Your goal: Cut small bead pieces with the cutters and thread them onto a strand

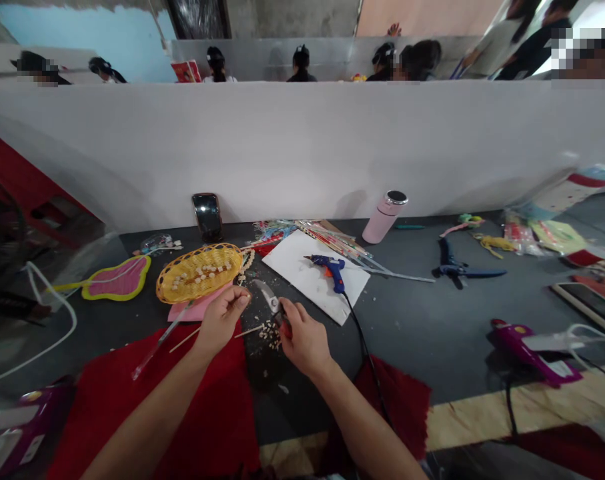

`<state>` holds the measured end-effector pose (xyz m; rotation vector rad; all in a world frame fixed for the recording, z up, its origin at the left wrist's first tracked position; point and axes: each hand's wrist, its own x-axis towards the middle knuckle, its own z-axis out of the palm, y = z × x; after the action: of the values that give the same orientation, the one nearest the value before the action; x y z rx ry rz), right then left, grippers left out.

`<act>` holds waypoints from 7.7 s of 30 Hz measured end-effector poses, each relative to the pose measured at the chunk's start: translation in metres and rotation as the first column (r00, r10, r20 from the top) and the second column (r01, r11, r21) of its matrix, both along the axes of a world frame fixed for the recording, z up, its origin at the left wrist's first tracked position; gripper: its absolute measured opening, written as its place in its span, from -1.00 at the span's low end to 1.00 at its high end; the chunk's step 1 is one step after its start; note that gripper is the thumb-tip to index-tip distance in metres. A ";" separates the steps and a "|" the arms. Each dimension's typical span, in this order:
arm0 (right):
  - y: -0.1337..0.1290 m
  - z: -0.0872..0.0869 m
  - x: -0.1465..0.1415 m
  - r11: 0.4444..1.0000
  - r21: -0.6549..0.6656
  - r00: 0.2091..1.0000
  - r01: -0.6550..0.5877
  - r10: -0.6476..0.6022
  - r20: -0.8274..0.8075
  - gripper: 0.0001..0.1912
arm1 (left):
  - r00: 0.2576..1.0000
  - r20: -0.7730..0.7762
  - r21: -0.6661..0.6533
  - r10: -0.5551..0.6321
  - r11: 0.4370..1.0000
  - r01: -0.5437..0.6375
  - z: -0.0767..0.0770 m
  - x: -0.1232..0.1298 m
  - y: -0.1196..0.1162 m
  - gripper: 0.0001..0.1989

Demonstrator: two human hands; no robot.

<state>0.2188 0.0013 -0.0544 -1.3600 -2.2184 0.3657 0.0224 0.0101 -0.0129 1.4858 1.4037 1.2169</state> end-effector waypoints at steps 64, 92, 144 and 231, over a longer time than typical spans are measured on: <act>0.007 0.016 0.009 0.729 -0.409 0.198 -0.549 -0.362 -0.911 -0.72 | 0.723 0.293 -0.309 -0.625 0.654 0.691 -0.019 0.041 -0.022 -0.77; 0.006 0.025 0.020 0.782 -0.352 0.305 -0.514 -0.217 -0.927 -0.72 | 0.931 0.227 -0.115 -0.286 0.941 0.317 0.007 0.001 0.002 -0.77; 0.005 0.002 0.003 0.946 0.198 0.965 -0.258 0.262 0.003 -0.79 | 0.995 0.084 0.051 0.053 0.997 -0.057 0.001 -0.008 0.005 -0.88; -0.004 0.006 -0.002 0.956 0.259 0.990 -0.137 0.127 0.053 -0.64 | 0.991 0.133 -0.036 0.014 0.999 -0.010 -0.007 -0.001 0.005 -0.90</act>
<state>0.2164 -0.0024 -0.0483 -1.0901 -2.2984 0.0881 0.0217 0.0149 -0.0204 1.3483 1.3402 1.2678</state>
